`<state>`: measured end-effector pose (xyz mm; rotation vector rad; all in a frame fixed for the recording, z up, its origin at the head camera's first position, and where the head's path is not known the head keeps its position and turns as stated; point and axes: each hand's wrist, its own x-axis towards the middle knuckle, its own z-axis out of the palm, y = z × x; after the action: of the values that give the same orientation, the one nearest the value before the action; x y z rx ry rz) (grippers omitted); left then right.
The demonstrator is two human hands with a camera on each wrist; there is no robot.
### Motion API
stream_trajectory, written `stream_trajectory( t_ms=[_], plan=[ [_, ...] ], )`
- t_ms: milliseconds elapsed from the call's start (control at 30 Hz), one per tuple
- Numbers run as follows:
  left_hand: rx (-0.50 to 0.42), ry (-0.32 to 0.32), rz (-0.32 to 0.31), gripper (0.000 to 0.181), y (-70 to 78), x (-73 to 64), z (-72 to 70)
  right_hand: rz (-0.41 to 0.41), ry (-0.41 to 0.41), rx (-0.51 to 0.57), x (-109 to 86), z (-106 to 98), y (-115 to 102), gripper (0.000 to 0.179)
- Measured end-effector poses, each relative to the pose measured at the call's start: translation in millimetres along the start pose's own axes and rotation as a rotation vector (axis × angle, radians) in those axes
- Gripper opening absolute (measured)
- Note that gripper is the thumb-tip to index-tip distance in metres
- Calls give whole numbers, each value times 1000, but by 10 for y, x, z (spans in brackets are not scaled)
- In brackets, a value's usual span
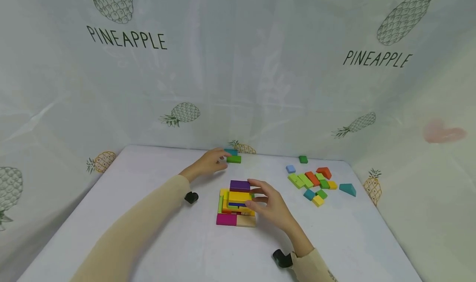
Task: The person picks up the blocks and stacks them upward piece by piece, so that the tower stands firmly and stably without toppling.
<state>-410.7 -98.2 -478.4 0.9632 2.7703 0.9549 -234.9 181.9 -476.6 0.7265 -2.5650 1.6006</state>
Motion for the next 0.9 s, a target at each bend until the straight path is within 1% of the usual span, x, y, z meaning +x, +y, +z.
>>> stream_trajectory(
  t_ms=[100,200,367,533,600,667,733,900],
  plan=[
    [42,-23,-6,44,-27,58,18,-3,2,-2,0,3,1,65],
    [83,-38,-6,46,-61,73,32,-6,1,-1,0,11,13,64],
    [142,-65,-1,50,-107,41,48,-15,-2,4,-10,22,35,64],
    [204,-102,-2,54,-101,5,47,-15,3,0,-18,20,39,64],
    [231,-107,-4,53,-104,-10,41,-14,8,-3,-20,18,32,65],
    [254,-103,-7,51,-119,-31,28,-6,11,-5,-21,16,23,64],
    [268,-86,-10,48,-145,-58,11,-3,12,-8,-19,18,17,65],
    [227,-4,-7,39,-204,-121,-40,3,14,-11,-16,12,10,65]
  ],
)
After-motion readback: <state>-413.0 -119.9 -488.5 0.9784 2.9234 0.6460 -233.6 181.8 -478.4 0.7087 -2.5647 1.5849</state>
